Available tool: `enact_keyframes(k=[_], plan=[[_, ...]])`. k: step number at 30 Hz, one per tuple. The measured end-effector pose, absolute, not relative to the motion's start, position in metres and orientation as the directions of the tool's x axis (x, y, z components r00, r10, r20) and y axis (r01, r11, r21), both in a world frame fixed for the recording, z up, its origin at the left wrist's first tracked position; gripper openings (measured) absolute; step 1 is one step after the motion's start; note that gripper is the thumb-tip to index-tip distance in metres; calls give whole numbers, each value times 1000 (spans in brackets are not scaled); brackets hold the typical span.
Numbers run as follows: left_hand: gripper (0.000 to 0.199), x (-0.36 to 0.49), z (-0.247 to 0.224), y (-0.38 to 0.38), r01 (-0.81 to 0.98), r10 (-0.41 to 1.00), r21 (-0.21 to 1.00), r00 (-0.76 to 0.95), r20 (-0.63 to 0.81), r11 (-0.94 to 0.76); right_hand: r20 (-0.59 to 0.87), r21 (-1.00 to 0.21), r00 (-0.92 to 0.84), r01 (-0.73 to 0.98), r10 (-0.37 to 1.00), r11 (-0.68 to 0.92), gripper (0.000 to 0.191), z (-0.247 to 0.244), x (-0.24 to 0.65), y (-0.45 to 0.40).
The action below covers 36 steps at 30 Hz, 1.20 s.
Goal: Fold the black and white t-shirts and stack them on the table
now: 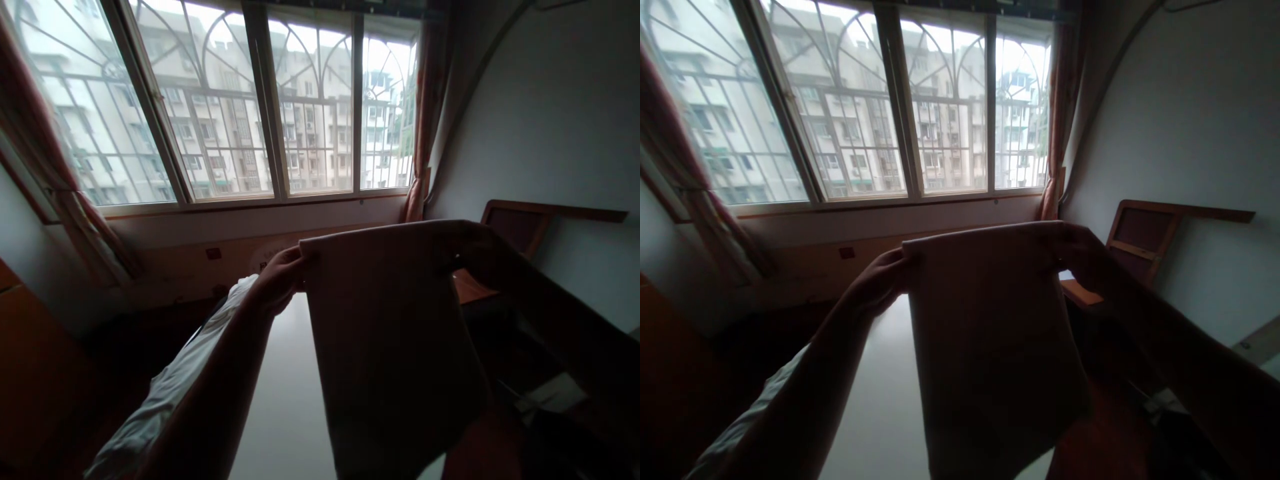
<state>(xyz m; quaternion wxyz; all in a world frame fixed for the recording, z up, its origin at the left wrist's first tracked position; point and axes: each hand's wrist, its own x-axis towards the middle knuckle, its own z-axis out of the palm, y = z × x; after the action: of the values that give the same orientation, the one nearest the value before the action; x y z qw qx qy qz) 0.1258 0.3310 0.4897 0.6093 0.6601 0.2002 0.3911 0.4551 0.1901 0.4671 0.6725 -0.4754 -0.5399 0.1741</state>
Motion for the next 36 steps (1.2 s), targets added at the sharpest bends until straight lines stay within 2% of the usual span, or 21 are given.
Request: enact_keyframes(k=[3, 6, 9, 12, 15, 17, 19, 22, 25, 30, 36], plan=[[55, 161, 491, 366, -210, 734, 970, 639, 230, -122, 494, -867, 370, 268, 786, 419, 26, 487, 473, 217], [47, 194, 499, 400, -225, 767, 963, 588, 257, -150, 521, -853, 370, 238, 769, 464, 23, 497, 493, 252], [38, 226, 513, 429, -225, 773, 931, 519, 365, -288, 621, -780, 398, 227, 675, 583, 21, 500, 522, 288], [33, 252, 511, 446, -198, 702, 854, 496, 511, -481, 652, -740, 445, 197, 614, 643, 18, 483, 555, 314], [32, 267, 473, 446, -126, 611, 776, 544, 575, -618, 587, -792, 461, 157, 666, 590, 16, 432, 581, 318], [28, 268, 424, 435, -30, 551, 710, 608, 572, -704, 514, -849, 464, 151, 722, 507, 16, 378, 592, 308], [21, 265, 363, 417, 53, 493, 616, 654, 573, -786, 392, -920, 452, 195, 801, 340, 17, 314, 597, 291], [29, 257, 272, 386, 97, 311, 435, 834, 455, -895, 243, -935, 385, 336, 890, 110, 18, 226, 600, 260], [25, 253, 215, 367, 104, 233, 330, 896, 377, -938, 177, -930, 406, 367, 896, 17, 18, 172, 601, 237], [21, 255, 203, 368, 115, 202, 259, 918, 342, -959, 167, -896, 432, 442, 886, -46, 24, 157, 608, 223], [18, 250, 211, 364, 117, 145, 108, 941, 306, -987, -9, -888, 302, 436, 953, -147, 39, 168, 623, 219]])
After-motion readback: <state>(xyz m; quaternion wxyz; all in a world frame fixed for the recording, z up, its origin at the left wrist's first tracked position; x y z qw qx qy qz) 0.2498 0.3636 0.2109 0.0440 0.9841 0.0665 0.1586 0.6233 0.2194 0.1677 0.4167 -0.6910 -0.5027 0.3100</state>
